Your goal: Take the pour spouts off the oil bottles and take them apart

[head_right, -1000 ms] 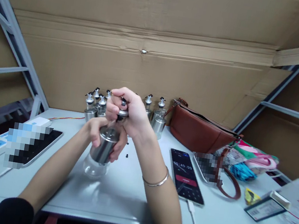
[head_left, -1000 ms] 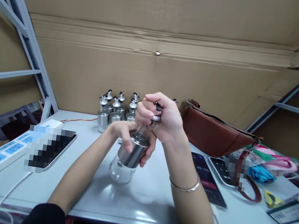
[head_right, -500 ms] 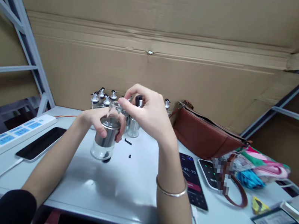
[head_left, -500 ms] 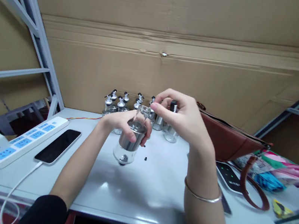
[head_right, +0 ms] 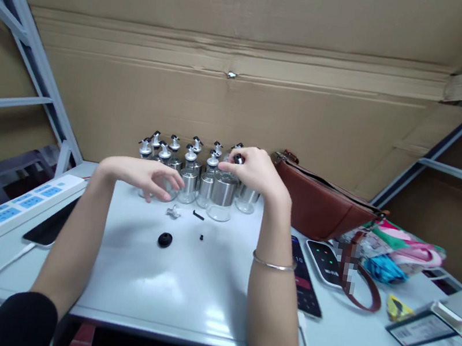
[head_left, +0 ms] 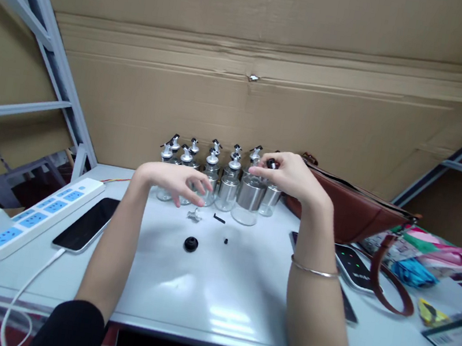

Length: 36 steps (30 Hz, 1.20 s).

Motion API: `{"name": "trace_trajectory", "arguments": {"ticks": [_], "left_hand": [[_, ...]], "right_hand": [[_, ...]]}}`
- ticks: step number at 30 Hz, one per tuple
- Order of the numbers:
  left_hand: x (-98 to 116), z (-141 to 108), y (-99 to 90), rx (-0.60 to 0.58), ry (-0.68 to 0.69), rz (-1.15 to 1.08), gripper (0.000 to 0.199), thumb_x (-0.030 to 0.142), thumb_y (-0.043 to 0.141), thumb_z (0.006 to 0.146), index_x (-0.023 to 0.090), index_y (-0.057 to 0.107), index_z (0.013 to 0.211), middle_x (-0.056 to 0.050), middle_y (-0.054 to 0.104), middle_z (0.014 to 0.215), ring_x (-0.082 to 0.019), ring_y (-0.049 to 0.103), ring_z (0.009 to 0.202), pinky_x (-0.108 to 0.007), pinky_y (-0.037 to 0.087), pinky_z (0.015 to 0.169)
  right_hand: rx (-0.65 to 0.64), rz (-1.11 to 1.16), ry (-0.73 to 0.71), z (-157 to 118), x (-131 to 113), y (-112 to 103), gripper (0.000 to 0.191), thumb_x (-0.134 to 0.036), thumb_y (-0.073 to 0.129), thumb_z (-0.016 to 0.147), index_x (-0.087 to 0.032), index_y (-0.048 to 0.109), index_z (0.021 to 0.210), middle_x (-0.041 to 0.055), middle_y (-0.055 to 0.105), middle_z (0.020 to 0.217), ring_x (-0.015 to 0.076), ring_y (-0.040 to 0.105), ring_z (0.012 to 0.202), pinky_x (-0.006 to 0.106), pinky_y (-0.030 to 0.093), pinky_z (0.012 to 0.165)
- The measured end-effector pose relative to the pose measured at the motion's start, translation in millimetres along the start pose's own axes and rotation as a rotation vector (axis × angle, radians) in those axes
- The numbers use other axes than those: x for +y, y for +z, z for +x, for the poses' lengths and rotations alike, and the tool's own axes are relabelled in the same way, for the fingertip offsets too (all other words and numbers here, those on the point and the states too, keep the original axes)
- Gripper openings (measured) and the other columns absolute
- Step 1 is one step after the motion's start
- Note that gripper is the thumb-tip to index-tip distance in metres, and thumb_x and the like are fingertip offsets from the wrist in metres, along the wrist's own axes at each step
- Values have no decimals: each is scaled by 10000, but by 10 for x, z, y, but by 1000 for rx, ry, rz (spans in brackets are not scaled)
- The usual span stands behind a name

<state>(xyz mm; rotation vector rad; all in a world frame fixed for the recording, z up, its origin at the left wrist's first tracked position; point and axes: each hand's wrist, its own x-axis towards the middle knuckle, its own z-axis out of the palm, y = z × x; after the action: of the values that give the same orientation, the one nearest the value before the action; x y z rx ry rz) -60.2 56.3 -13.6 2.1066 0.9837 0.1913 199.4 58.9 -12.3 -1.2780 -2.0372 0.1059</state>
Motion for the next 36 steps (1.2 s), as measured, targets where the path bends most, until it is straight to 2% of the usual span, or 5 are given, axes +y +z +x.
{"name": "trace_trajectory", "arguments": {"ticks": [13, 19, 26, 31, 36], "left_hand": [[-161, -27, -75, -17, 45, -62, 549, 317, 696, 658, 276, 573, 1192, -98, 654, 1125, -203, 665, 883, -226, 523, 582], [-324, 253, -28, 131, -64, 61, 578, 426, 703, 624, 223, 587, 1153, -76, 671, 1086, -191, 645, 896, -222, 481, 671], [-9, 226, 142, -70, 68, 138, 477, 436, 678, 675, 257, 614, 1112, -39, 699, 992, -187, 647, 845, -245, 483, 666], [344, 144, 375, -277, 209, 127, 484, 386, 672, 710, 248, 590, 1167, -36, 672, 1086, -216, 632, 978, -292, 502, 794], [433, 10, 485, -221, 276, 143, 270, 289, 707, 678, 266, 695, 946, 28, 702, 922, -223, 640, 975, -289, 480, 863]], "right_hand": [[15, -167, 237, 149, 725, 550, 198, -400, 660, 691, -204, 670, 719, 6, 578, 617, 135, 466, 575, 249, 294, 544], [39, -140, 234, 161, 702, 597, 173, -369, 662, 682, -211, 683, 749, 22, 641, 689, 157, 521, 628, 257, 328, 576], [440, 263, 194, 207, 219, 472, 329, -471, 580, 758, -191, 542, 589, -13, 504, 505, 121, 450, 496, 263, 354, 551], [38, 974, -104, 98, -538, 570, 235, -356, 661, 715, -223, 507, 831, -51, 537, 671, 99, 507, 568, 237, 423, 587], [-343, 912, -334, -104, -1008, 607, 115, -317, 542, 824, -205, 561, 836, 7, 588, 878, 128, 558, 833, 274, 445, 796]]}}
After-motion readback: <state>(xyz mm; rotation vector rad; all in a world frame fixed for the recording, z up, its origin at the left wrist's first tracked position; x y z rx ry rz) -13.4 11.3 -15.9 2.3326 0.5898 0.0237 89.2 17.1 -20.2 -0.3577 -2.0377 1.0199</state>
